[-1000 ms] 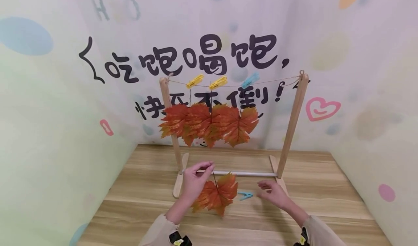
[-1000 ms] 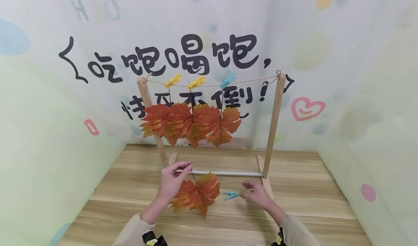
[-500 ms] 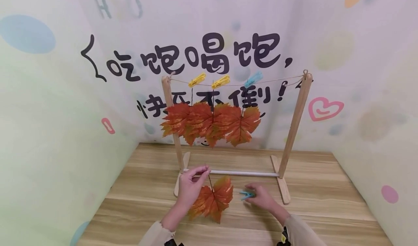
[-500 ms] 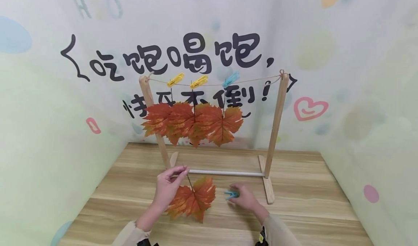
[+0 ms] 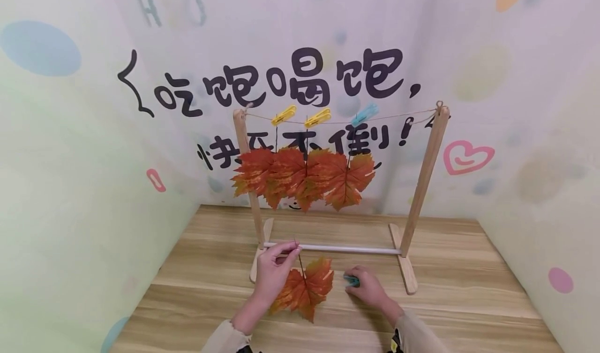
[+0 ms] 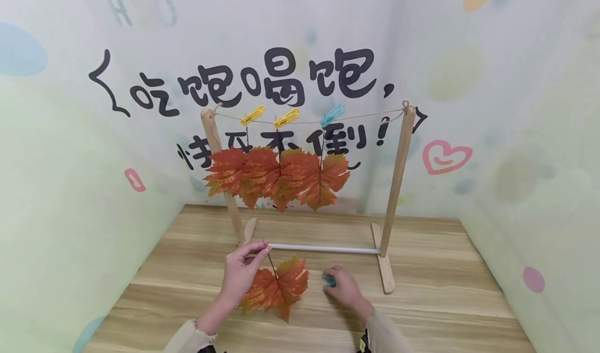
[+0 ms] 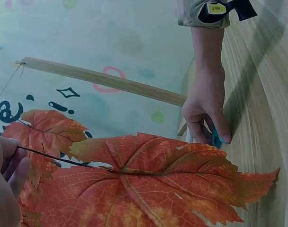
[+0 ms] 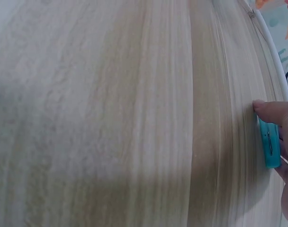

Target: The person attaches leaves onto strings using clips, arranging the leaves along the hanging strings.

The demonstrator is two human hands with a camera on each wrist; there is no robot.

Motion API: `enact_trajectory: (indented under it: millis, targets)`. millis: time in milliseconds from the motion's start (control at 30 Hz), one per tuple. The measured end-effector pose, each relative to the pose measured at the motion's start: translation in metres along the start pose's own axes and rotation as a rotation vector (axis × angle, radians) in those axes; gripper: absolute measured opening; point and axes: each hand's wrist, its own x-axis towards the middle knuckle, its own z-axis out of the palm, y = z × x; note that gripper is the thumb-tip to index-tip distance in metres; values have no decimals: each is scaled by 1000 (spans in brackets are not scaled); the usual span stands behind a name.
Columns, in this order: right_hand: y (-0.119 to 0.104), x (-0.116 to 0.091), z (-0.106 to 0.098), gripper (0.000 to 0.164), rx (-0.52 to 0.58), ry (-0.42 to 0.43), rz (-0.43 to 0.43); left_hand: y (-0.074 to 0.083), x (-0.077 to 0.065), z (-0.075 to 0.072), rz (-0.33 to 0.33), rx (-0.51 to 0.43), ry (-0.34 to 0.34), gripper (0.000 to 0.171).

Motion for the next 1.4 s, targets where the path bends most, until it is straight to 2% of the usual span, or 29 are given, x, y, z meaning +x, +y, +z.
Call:
enact_trajectory:
  millis: [200, 267, 433, 533, 700, 800, 967, 1067, 1233, 1400]
  targets:
    - [-1, 0, 0, 23, -22, 4, 13, -2, -2, 2, -4, -11, -5, 10]
    - [-1, 1, 0, 22, -28, 4, 18, -10, -3, 4, 7, -20, -4, 10]
    - [-4, 0, -2, 21, -36, 4, 20, -6, -1, 6, 20, -4, -21, 9]
    - [-5, -2, -4, 21, -33, 9, 8, 4, 3, 6, -7, 19, -34, 8]
    - [-2, -5, -10, 22, -18, -9, 26, 3, 7, 11, -96, 16, -40, 7]
    - [-1, -7, -17, 22, -3, -28, 51, 0, 11, 14, -149, -34, -58, 7]
    - [-1, -8, -36, 26, 15, -49, 56, -3, 19, 21, -262, -147, -103, 10]
    - [-4, -6, -53, 24, 39, -65, 33, -3, 21, 25, -299, -173, -125, 11]
    - [-15, -1, -86, 23, 25, -48, 2, 0, 23, 33, -281, -145, -166, 14]
    - [-24, 4, -118, 23, 36, 15, -99, 3, 31, 44, -258, -136, -198, 14]
